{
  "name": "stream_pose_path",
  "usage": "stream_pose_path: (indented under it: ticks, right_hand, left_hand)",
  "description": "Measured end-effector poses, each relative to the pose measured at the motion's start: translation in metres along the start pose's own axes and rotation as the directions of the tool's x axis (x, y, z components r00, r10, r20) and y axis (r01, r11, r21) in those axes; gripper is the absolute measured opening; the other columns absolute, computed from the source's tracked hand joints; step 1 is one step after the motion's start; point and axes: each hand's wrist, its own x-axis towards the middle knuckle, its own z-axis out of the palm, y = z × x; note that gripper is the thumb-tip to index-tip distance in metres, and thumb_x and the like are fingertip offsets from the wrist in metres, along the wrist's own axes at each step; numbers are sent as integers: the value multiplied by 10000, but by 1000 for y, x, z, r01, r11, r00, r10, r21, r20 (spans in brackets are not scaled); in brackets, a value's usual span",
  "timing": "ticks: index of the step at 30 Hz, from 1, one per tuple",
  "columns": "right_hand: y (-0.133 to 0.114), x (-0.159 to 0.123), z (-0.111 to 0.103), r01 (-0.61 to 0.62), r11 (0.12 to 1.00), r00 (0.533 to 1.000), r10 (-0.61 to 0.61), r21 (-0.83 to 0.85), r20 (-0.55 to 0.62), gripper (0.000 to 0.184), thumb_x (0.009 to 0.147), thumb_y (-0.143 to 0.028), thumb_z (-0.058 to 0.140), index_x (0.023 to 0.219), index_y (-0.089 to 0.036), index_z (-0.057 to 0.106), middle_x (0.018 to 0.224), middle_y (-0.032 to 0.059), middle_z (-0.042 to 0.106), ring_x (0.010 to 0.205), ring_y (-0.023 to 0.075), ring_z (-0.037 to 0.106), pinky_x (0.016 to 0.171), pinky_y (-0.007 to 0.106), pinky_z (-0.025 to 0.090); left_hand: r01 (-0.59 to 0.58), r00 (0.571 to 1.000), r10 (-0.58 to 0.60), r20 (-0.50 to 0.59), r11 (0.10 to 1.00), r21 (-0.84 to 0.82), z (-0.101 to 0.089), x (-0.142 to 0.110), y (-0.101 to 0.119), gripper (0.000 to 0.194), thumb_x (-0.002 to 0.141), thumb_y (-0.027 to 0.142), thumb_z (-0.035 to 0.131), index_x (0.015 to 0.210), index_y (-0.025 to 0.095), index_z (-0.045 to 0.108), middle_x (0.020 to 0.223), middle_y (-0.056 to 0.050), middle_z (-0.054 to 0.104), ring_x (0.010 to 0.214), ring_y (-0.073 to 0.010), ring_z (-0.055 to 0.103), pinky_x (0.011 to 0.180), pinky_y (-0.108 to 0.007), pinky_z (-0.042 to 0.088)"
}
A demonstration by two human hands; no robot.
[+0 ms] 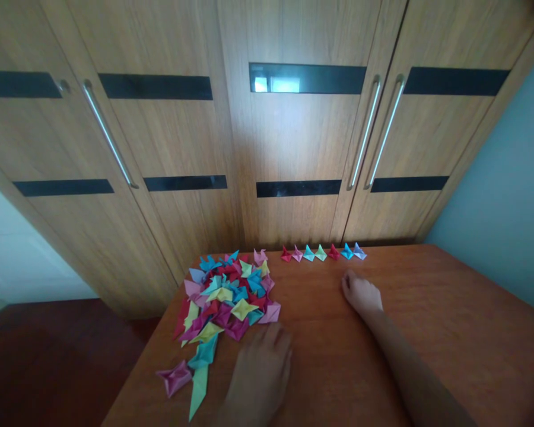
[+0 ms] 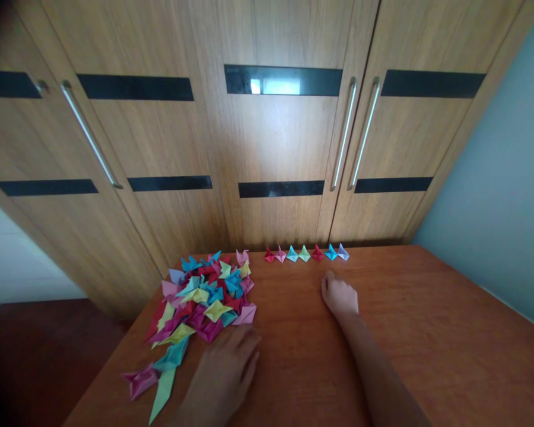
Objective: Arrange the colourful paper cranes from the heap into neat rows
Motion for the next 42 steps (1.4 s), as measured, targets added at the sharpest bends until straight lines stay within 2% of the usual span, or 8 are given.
stream_pose_path:
  ticks: [7,10,13,20,26,36,39,42]
  right_hand:
    - [-15,-23,-2,110,993,994,-110,41,-17,219,923,-346,352,910,-213,526,897,67,656,805,198,629,609,252,378]
    - [-20,-27,-1,141,988,990,-140,57,-15,218,922,-348,352,893,-219,525,886,59,651,779,183,621,598,242,355]
    - [-25,-30,-1,174,982,985,-173,79,-18,197,915,-333,372,872,-220,527,880,45,647,780,173,612,586,235,335]
    - [-23,-33,0,198,968,980,-192,153,-56,144,891,-306,428,838,-223,533,853,18,641,766,157,591,575,230,310]
    - [-21,-32,-1,201,962,980,-194,186,-54,141,879,-305,438,829,-222,540,833,10,637,741,151,579,578,229,304]
    - [-19,-31,0,219,952,976,-209,213,-68,141,874,-302,444,816,-223,546,824,5,636,725,142,564,579,225,305]
    - [-19,-31,1,218,950,976,-208,222,-68,148,874,-306,445,818,-222,554,824,7,637,727,139,567,582,219,311]
    - [-19,-30,1,200,953,980,-192,229,-57,154,871,-308,450,822,-224,569,815,6,641,728,140,574,589,216,318]
  left_hand:
    - [198,951,-118,-287,943,268,-32,-83,-91,396,807,354,512,1190,283,585,1221,-68,588,1084,-305,555,914,-483,452]
    - [316,923,-232,-308,912,260,-43,-112,-126,432,804,442,506,1189,264,584,1254,-67,564,1121,-298,544,954,-473,444]
    - [362,908,-302,-291,914,183,-45,-126,-142,395,806,476,505,1111,257,627,1203,-49,601,1067,-266,592,929,-410,487]
    - [298,923,-270,-276,952,64,-28,-102,-122,281,829,402,503,1017,271,665,1074,-15,670,925,-208,662,790,-297,560]
    - [233,932,-221,-287,972,8,-20,-79,-115,270,815,394,526,995,252,669,1074,-33,673,944,-207,658,810,-293,551]
    - [183,936,-193,-296,981,-61,-30,-91,-129,228,805,334,514,934,295,697,1012,27,709,909,-202,677,815,-291,553]
    - [225,907,-241,-345,971,-87,-38,-87,-130,230,801,403,536,906,286,704,957,23,723,856,-207,686,772,-285,564]
    - [251,825,-313,-471,949,-192,-50,-69,-117,280,801,452,546,907,240,694,922,-7,722,796,-197,682,745,-284,562]
